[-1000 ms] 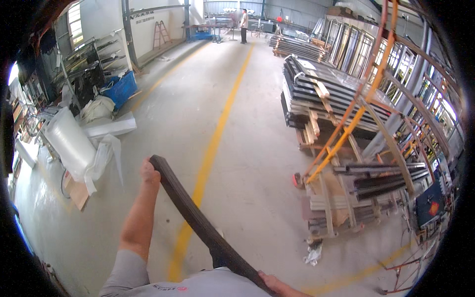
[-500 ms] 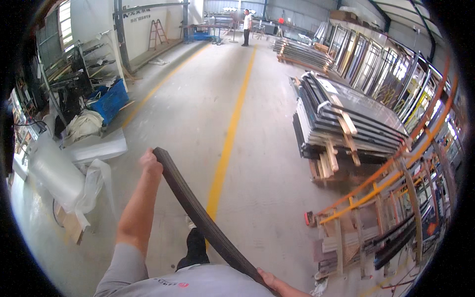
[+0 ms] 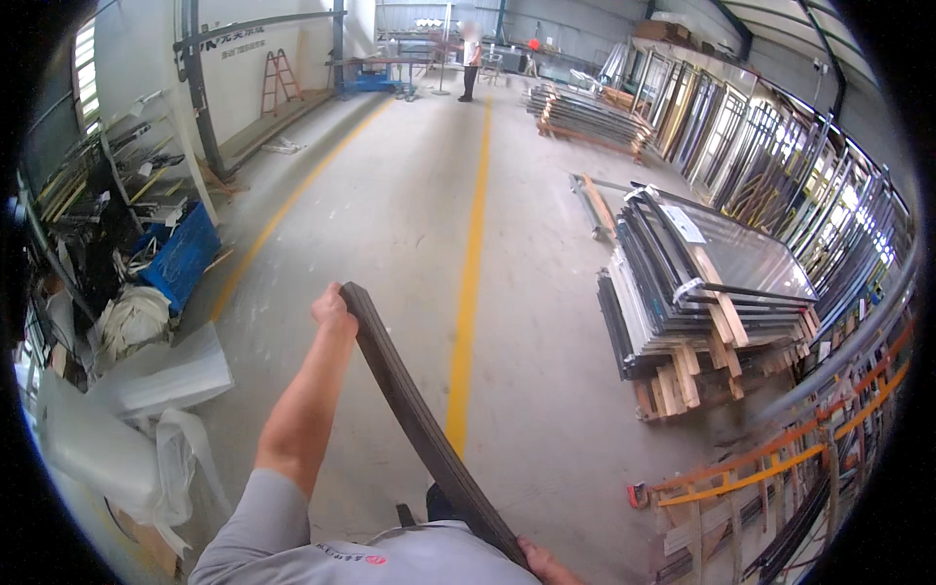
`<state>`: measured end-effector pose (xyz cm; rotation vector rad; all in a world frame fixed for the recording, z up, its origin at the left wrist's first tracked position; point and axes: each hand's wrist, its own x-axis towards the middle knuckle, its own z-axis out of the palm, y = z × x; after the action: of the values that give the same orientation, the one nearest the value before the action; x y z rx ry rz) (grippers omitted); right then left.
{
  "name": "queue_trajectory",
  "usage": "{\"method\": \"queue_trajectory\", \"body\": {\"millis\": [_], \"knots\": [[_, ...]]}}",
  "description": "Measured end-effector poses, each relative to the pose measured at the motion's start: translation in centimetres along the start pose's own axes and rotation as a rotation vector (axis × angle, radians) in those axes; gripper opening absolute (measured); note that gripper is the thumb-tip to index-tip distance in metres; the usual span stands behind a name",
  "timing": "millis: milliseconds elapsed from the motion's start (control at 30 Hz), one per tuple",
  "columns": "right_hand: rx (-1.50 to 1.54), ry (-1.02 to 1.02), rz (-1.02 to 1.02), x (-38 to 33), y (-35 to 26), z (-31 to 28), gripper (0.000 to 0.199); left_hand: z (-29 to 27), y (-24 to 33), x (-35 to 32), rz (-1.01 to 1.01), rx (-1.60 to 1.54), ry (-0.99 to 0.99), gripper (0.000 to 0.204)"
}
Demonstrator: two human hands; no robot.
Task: The person operates a CNC machine's touchscreen interface using a stylus, then retrieves a long metal profile from the machine. They carry the profile across the workshop floor, show it to a coworker, and return it to the machine area.
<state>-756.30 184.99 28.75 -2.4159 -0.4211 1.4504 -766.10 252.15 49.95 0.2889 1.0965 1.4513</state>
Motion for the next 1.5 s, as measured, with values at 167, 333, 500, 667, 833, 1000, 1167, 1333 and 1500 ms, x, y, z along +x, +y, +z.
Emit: {"method": "queue_trajectory", "body": {"millis": [167,333,500,667,833,1000,1167,1333,1500], "knots": [[0.017,-0.053,-0.264,18.2,-8.7,1.1,0.082,8.6,-2.1,16.4,0.059,-0.063,-0.057,0.012],[0.243,-0.278,-0.173,23.5,-33.1,-4.8,0.079,20.7,1.3,30.9,0.093,0.009,-0.121,0.012],[0.263,-0.355,-0.042,40.6,-41.5,-8.5,0.078,33.7,7.1,36.0,0.11,0.139,-0.3,0.015],[0.231,-0.198,-0.267,38.6,-63.4,-17.9,0.08,44.8,5.6,47.0,-0.06,0.214,-0.489,0.019],[0.159,-0.183,-0.06,47.0,-79.1,-22.1,0.075,56.6,1.8,63.8,-0.187,0.086,-0.593,0.018],[0.042,-0.027,-0.124,54.1,-93.6,-24.3,0.066,71.1,0.4,77.4,-0.296,0.028,-0.732,0.015],[0.031,-0.044,-0.109,56.5,-107.9,-27.9,0.061,84.7,0.5,85.8,-0.349,0.063,-0.82,0.015],[0.208,0.051,-0.022,66.3,-120.1,-29.3,0.051,95.4,-3.8,98.2,-0.353,0.075,-0.867,0.014],[0.216,0.068,-0.011,76.7,-134.6,-34.2,0.04,106.8,-6.7,109.4,-0.42,0.114,-0.876,0.027]]}}
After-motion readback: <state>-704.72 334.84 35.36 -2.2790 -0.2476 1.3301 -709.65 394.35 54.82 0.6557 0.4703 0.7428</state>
